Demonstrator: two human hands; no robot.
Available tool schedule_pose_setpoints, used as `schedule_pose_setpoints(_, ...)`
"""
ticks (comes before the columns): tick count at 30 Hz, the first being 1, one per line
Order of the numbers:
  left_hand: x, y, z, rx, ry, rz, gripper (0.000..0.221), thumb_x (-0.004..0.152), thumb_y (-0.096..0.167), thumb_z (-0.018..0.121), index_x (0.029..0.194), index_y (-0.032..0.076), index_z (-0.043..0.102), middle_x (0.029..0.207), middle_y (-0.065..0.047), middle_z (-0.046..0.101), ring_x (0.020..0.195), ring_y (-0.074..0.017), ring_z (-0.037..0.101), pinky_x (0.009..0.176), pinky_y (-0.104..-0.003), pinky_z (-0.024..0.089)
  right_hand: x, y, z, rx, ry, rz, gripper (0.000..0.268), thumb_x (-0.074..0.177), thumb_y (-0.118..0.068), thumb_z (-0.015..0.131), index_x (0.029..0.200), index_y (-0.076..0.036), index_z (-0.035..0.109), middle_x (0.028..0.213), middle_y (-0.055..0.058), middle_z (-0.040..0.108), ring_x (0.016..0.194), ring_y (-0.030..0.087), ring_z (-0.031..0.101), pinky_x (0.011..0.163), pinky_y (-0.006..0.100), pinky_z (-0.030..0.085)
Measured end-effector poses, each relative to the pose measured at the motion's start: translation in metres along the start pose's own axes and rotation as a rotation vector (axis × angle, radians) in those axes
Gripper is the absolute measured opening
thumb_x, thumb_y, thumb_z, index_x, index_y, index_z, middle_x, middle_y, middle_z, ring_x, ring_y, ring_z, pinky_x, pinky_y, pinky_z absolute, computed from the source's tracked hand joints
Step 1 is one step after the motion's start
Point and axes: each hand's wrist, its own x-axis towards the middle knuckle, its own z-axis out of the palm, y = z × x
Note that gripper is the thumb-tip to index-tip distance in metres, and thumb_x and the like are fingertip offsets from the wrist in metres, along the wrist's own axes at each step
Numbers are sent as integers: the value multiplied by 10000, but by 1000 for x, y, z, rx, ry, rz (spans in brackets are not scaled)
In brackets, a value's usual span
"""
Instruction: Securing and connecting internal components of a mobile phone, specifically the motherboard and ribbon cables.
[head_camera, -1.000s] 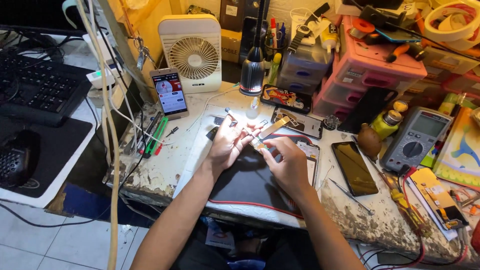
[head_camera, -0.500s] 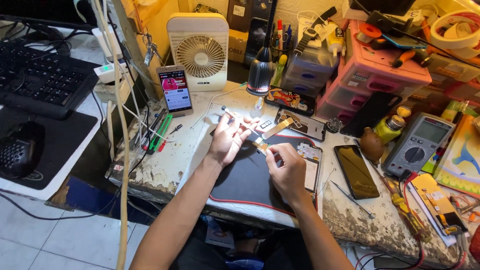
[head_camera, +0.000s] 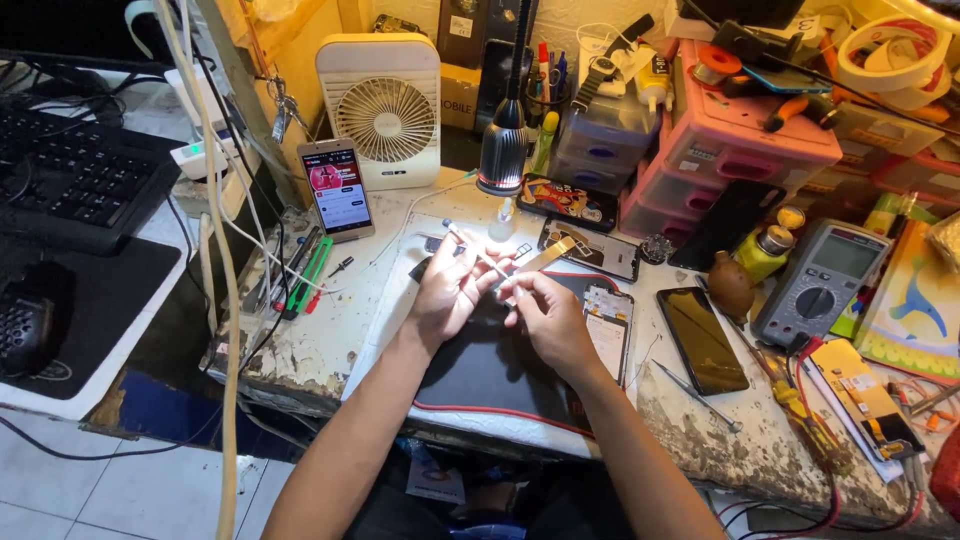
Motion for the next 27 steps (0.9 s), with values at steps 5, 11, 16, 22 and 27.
schedule_pose_setpoints(5, 5, -2, -9, -5, 3, 24, 162, 1084, 127, 468, 1243, 108, 441, 1073, -205, 646, 1092, -341, 709, 1031, -504, 584, 3, 7, -12, 7, -41, -2, 224, 927, 1, 598, 1083, -49, 751, 840, 121, 765, 639, 159, 719, 546, 250, 558)
schedule_pose_setpoints(11, 8, -12, -9, 519, -23, 142, 192, 1059, 162, 575, 1238, 104, 612, 833, -57, 683, 729, -83, 632, 681, -221, 584, 26, -9, -23, -213, 67, -158, 232, 947, -141, 699, 1160, -57, 660, 718, 135, 694, 654, 221, 676, 639, 336, 567)
schedule_pose_setpoints(16, -1, -16, 4, 1254, -189, 389, 364, 944, 172, 717, 1307, 161, 687, 820, -39, 780, 717, -156, 714, 702, -280, 573, 41, 9, -31, -315, -22, -314, 313, 945, -100, 717, 1254, -78, 673, 724, 148, 736, 664, 279, 740, 620, 373, 593)
schedule_pose_setpoints(22, 38, 9, 30, 1339, -260, 478, 298, 964, 91, 665, 1257, 34, 680, 913, -168, 786, 800, -345, 753, 781, -437, 599, 55, 47, -75, 71, 323, -341, 165, 1020, -61, 621, 1183, -36, 635, 762, 80, 645, 575, 138, 646, 554, 255, 551)
schedule_pose_setpoints(27, 77, 8, 16, 1416, 118, 633, 134, 944, 192, 738, 854, 105, 784, 676, -103, 709, 649, -304, 697, 652, -396, 567, 65, 67, -98, 256, 416, -365, 231, 1068, -33, 511, 1287, 39, 517, 1000, 65, 445, 714, 144, 631, 655, 289, 588)
